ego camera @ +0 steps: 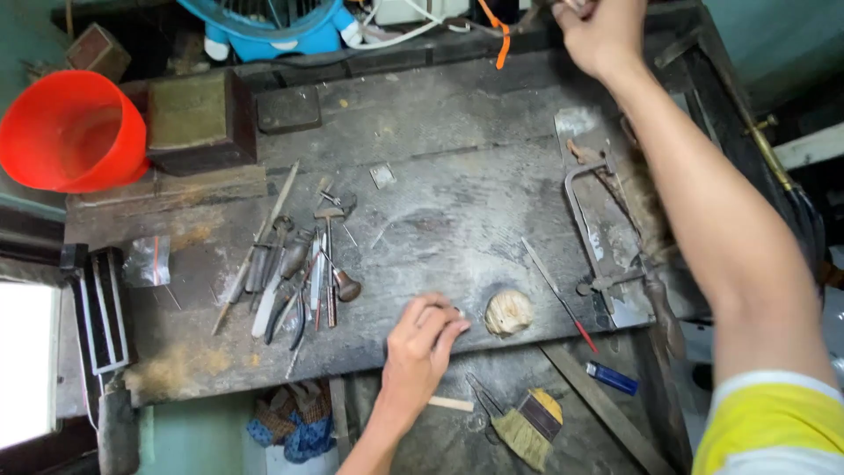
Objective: Sawing a metal ring on a jeweler's bench pin using a jeweler's saw
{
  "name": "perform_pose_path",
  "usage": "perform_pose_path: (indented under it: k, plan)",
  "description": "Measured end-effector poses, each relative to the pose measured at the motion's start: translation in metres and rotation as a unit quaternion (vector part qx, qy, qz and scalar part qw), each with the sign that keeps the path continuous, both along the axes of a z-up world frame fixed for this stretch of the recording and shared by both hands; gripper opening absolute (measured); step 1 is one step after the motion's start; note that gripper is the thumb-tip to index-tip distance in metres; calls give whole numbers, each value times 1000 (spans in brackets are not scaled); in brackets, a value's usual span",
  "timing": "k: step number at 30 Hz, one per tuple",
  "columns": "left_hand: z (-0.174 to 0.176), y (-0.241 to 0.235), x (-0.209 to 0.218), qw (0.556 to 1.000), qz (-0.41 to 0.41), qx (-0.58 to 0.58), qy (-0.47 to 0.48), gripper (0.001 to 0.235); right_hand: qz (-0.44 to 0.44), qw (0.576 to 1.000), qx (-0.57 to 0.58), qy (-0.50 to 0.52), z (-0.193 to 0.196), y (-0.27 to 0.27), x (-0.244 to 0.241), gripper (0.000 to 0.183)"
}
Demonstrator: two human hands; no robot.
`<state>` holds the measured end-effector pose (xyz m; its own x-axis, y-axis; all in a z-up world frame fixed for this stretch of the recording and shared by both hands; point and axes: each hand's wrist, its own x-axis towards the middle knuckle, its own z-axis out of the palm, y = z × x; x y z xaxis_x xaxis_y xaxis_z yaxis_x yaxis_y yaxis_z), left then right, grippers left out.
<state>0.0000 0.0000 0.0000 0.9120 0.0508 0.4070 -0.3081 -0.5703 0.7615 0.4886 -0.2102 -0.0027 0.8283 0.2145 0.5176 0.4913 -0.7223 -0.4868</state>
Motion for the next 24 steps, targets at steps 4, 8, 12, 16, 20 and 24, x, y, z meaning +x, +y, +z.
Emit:
perform_pose_path:
  k: [4,8,12,16,20,24]
  plan:
    - [11,6,-2,998,-5,-48,26,12,80,994,-21,-67,65,-26,-145,20]
    - [28,9,-6,994,5,-110,21,4,112,990,-83,-7,95,-62,-267,23]
    - [24,8,-5,994,14,-104,17,4,83,987,-137,-21,91,-100,-347,24]
    - [31,3,-7,997,14,-69,36,11,58,987,-149,-13,72,-118,-393,27]
    - [33,1,-12,995,-17,-9,102,16,17,994,-110,9,54,-120,-419,32]
    - [43,-2,-16,997,-22,44,58,27,-18,994,-111,15,45,-123,-420,41]
